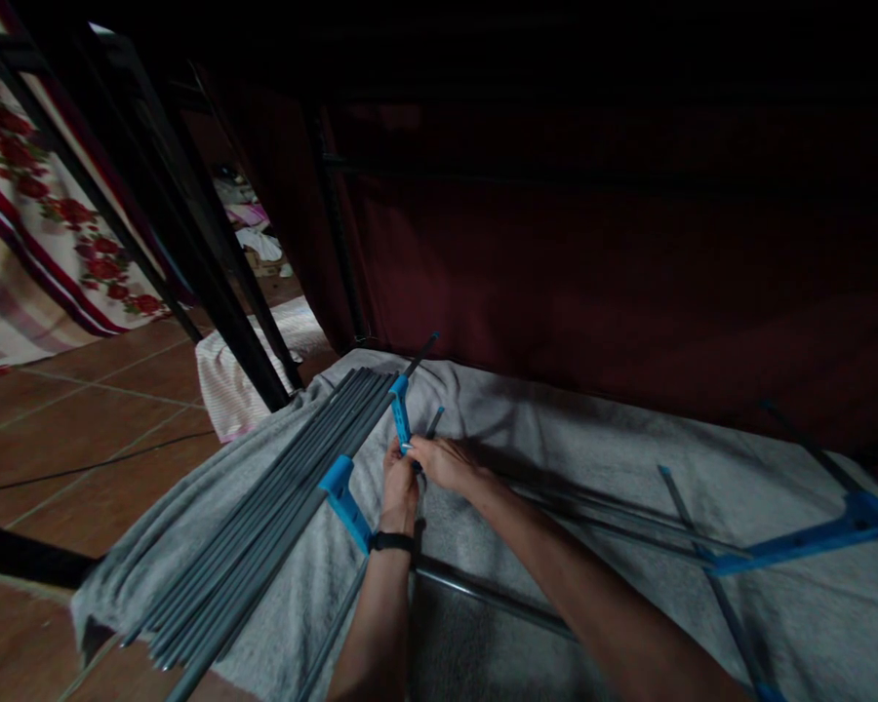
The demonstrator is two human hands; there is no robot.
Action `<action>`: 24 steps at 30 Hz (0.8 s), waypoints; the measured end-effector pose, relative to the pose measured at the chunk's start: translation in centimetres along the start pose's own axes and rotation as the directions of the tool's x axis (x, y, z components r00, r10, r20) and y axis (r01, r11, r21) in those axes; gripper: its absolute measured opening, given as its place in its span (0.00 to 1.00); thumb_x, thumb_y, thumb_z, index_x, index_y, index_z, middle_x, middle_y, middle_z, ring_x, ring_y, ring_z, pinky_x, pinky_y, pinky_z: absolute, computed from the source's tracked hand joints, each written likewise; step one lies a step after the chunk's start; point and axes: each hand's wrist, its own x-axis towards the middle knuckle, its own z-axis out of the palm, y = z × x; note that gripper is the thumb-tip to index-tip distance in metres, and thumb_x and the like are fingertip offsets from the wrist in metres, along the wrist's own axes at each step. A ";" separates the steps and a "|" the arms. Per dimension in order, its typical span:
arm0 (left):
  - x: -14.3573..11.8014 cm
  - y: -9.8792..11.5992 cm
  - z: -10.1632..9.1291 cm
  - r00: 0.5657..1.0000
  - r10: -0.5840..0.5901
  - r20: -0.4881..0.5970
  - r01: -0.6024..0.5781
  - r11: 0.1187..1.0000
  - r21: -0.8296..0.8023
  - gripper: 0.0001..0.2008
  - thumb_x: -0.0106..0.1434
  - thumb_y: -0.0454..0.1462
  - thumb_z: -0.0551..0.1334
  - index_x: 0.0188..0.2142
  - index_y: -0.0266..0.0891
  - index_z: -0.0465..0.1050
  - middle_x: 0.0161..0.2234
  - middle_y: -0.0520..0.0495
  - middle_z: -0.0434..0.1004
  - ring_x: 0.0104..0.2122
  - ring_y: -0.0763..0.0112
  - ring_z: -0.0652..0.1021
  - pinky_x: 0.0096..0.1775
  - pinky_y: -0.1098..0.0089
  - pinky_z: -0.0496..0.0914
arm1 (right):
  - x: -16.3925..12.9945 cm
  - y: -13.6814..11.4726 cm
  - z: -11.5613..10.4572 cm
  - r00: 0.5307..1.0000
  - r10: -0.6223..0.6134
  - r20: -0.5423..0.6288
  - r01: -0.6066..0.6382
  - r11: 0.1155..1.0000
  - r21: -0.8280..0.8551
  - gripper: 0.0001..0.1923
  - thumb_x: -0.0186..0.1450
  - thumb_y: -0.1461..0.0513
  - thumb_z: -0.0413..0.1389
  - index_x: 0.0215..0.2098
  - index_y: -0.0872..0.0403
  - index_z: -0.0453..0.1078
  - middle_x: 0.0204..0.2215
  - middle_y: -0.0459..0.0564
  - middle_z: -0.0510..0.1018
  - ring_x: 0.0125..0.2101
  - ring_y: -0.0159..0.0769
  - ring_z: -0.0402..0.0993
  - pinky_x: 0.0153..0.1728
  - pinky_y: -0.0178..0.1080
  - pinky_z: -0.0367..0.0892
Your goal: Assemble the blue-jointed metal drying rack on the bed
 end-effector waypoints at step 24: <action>0.0 -0.1 0.4 0.998 -0.020 -0.059 0.018 0.999 -0.032 0.12 0.41 0.30 0.64 0.29 0.38 0.71 0.25 0.55 0.73 0.27 0.75 0.72 0.34 0.72 0.68 | 0.3 -0.1 0.0 0.999 0.042 -0.019 -0.042 0.999 -0.016 0.21 0.73 0.49 0.41 0.54 0.43 0.69 0.43 0.48 0.82 0.41 0.39 0.78 0.37 0.35 0.66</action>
